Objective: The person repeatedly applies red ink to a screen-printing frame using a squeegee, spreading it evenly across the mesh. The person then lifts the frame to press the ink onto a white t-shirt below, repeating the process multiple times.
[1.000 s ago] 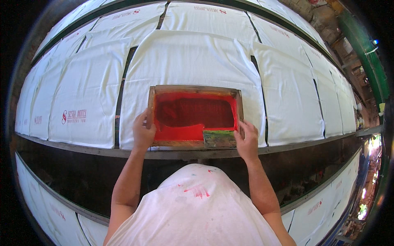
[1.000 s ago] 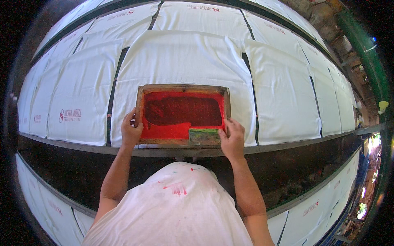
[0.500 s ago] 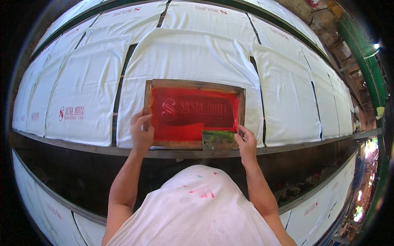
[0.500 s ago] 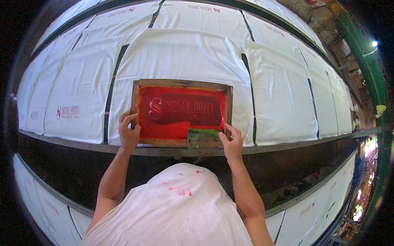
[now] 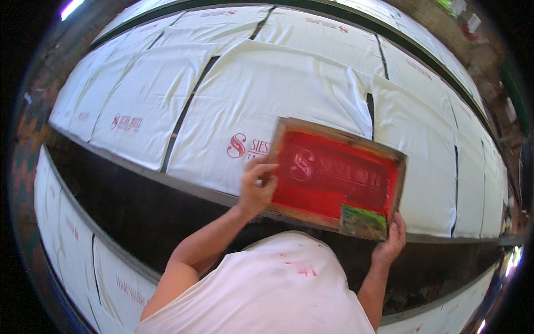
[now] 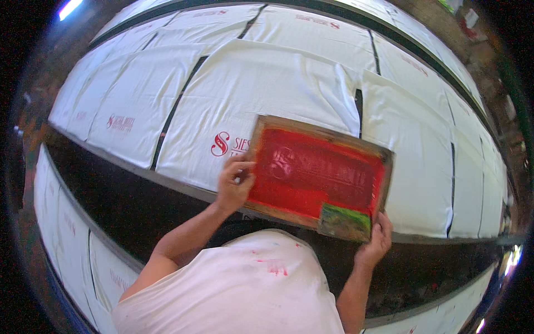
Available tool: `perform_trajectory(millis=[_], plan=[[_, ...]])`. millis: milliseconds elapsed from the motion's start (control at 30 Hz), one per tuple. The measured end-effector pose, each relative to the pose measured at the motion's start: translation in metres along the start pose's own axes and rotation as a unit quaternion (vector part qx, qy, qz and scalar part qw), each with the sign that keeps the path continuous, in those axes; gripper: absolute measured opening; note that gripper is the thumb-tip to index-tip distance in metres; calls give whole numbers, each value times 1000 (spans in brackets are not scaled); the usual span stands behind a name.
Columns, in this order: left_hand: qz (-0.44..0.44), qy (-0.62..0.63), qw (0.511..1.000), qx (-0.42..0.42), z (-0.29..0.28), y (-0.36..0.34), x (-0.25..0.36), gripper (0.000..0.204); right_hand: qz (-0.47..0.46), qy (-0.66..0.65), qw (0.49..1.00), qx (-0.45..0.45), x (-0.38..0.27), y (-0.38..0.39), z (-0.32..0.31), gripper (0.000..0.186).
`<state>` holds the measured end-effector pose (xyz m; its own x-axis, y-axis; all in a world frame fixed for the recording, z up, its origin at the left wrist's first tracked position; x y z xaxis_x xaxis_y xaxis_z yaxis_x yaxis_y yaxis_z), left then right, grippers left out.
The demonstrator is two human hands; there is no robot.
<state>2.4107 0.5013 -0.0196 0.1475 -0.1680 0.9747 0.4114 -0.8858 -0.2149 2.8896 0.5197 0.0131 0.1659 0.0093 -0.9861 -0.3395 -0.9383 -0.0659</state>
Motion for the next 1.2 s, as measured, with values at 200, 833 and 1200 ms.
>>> perform_trajectory(millis=[200,833,1200], plan=[[37,4,999,-13,131,45,21,19,19,-68,997,-22,28,-31,-132,46],[0,-21,997,-74,258,64,32,43,57,-21,995,76,54,-38,-254,48],[24,1,995,-97,268,53,9,51,16,55,996,73,58,-66,-250,44]])
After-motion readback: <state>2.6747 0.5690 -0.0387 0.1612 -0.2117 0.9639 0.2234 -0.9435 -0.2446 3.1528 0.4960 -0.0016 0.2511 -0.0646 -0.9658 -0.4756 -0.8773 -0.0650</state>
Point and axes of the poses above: each hand's wrist, its own y-axis away from the middle knuckle, its own z-axis out of the palm, x = y × z, the point moved 6 cm from there along -y, towards the middle knuckle, and after that the axes turned 8 degrees about y, right-handed, at the moved point
